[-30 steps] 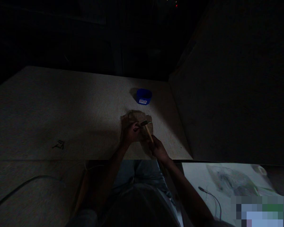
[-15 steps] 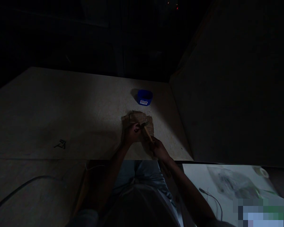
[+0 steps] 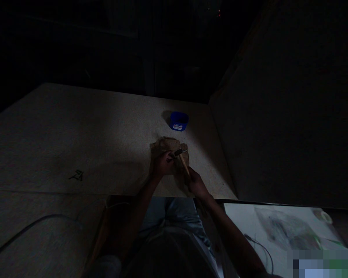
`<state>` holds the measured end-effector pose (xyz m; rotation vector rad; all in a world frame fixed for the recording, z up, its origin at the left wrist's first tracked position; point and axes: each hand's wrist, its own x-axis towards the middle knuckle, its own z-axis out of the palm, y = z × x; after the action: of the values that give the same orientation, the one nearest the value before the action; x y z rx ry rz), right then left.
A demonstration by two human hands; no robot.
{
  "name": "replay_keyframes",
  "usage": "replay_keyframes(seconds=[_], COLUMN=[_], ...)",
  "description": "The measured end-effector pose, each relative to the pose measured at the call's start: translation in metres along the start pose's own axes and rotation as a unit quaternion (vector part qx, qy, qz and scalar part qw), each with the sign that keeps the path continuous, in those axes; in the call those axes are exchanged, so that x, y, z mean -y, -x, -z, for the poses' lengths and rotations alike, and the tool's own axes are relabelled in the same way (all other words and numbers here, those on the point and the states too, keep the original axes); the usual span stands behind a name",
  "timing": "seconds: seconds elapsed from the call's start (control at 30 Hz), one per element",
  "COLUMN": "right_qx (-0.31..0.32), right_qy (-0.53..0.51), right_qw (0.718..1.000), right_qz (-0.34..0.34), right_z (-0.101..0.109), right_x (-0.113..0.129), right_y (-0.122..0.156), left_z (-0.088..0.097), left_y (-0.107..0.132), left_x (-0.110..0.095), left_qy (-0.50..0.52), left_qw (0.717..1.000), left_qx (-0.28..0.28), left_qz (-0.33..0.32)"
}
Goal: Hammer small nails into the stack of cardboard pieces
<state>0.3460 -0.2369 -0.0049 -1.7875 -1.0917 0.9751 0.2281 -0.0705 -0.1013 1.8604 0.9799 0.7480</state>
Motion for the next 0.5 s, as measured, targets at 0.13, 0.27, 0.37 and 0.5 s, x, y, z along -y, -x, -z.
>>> replay_keyframes(seconds=[0.13, 0.27, 0.37, 0.5], right_qx=[0.015, -0.004, -0.001, 0.026], right_qy=[0.007, -0.022, -0.028, -0.006], right_qw=[1.000, 1.000, 0.999, 0.999], right_qz=[0.004, -0.011, -0.022, -0.017], right_z=[0.0034, 0.0039, -0.0003, -0.0037], right_x=[-0.0020, -0.0011, 0.0010, 0.0056], right_y=[-0.0045, -0.0018, -0.0013, -0.0041], left_z=[-0.0005, 0.0005, 0.0021, 0.0024], left_y=[-0.0011, -0.0016, -0.0022, -0.0036], left_x=[-0.0013, -0.0024, -0.0023, -0.0002], left_qy=[0.002, -0.003, -0.007, -0.013], left_qw=[1.000, 1.000, 1.000, 1.000], left_qx=[0.007, 0.009, 0.011, 0.014], left_qz=[0.007, -0.006, -0.016, -0.018])
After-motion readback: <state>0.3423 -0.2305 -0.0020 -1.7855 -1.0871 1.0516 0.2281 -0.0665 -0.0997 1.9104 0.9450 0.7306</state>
